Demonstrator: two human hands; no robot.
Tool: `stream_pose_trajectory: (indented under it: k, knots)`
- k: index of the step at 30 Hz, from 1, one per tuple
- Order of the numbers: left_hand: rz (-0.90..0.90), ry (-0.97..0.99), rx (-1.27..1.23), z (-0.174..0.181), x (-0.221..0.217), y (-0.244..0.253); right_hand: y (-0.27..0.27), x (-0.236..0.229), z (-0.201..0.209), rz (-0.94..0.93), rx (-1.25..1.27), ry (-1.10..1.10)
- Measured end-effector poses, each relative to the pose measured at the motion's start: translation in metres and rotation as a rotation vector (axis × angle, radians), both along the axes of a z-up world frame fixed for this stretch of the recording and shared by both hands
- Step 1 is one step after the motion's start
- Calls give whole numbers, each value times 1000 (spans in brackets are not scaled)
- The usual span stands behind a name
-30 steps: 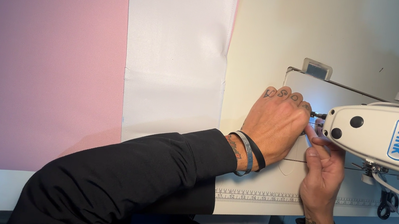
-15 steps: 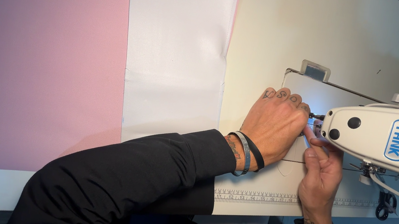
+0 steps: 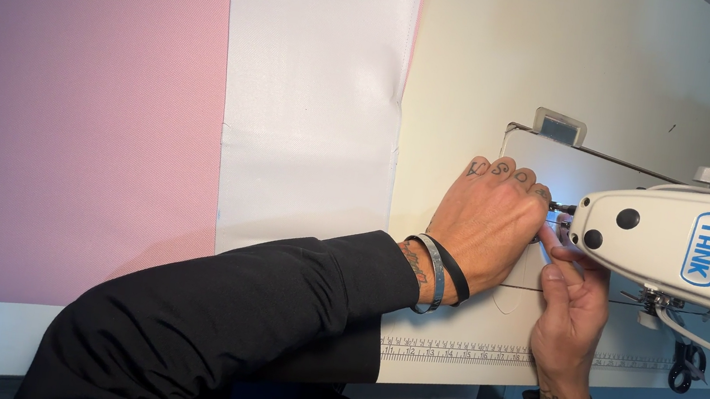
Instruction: Aligning two pieces of material and sewing them together using an industrial sewing machine.
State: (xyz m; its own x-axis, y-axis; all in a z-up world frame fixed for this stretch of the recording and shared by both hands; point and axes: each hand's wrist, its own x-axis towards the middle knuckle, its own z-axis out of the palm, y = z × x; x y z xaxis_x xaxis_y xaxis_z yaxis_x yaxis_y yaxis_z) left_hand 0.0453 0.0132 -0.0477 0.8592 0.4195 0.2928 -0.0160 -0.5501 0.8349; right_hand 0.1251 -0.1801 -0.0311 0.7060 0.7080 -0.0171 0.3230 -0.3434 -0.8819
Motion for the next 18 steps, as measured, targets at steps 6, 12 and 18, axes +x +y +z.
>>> stream_pose_trajectory:
  k: [6,12,18]
  knots:
    - [-4,2,-4,-2,2,-1,2,-2,2,5,19,0]
    - [-15,4,-10,0,1,0,8,-5,5,-12,-4,-53]
    - [2,-24,-32,3,0,0,7,-3,4,-128,25,-77]
